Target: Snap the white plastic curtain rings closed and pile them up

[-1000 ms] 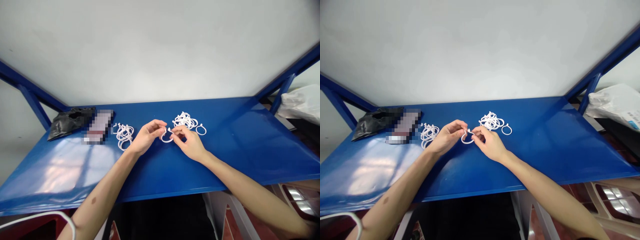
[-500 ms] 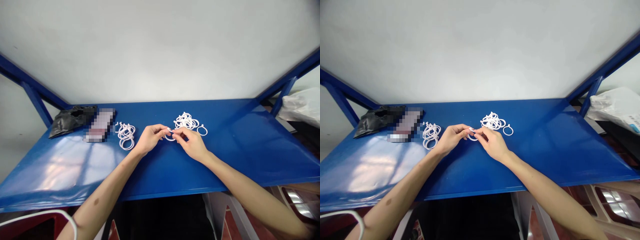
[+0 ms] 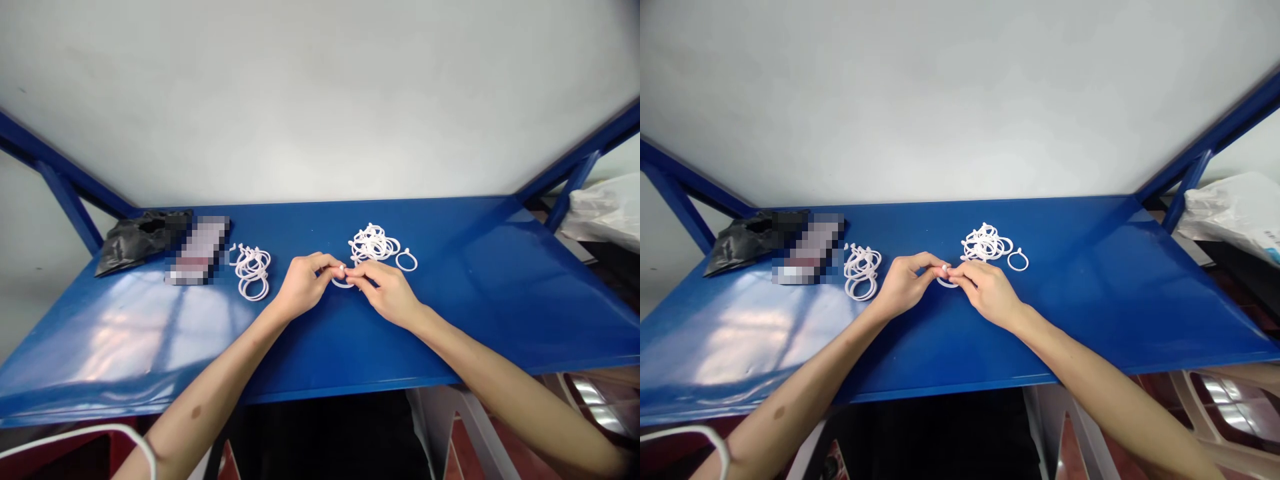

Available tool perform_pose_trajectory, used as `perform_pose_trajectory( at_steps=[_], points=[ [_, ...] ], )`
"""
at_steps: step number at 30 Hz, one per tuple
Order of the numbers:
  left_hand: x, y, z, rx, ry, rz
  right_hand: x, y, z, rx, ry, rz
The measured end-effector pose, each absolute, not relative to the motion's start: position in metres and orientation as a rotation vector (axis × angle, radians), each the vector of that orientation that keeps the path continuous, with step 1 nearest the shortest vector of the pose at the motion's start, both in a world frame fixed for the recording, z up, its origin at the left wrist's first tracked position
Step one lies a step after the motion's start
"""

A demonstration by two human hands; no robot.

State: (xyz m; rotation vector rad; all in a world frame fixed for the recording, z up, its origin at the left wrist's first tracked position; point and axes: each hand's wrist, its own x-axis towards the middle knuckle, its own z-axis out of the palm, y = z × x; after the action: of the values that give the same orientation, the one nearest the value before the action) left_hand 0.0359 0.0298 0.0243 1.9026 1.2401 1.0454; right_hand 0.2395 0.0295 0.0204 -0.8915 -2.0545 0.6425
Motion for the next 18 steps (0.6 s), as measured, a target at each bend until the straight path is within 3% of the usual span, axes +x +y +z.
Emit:
perform_pose_trajectory(
  at_steps=[5,10,18],
  points=[
    [0.038,0.031,0.032,2.042,1.271,0.984,0.240,0.034,0.021,-0.914,-2.061,0.541],
    [0.010,0.039,0.050,2.415,1.627,0.684,0.247,0.045,0.027,-1.032,-2.049,0.383],
    [-0.082,0.016,0.066,2.370,2.057,0.191,0.276,0.069,0.032,-1.389,-1.931,0.179]
  ],
)
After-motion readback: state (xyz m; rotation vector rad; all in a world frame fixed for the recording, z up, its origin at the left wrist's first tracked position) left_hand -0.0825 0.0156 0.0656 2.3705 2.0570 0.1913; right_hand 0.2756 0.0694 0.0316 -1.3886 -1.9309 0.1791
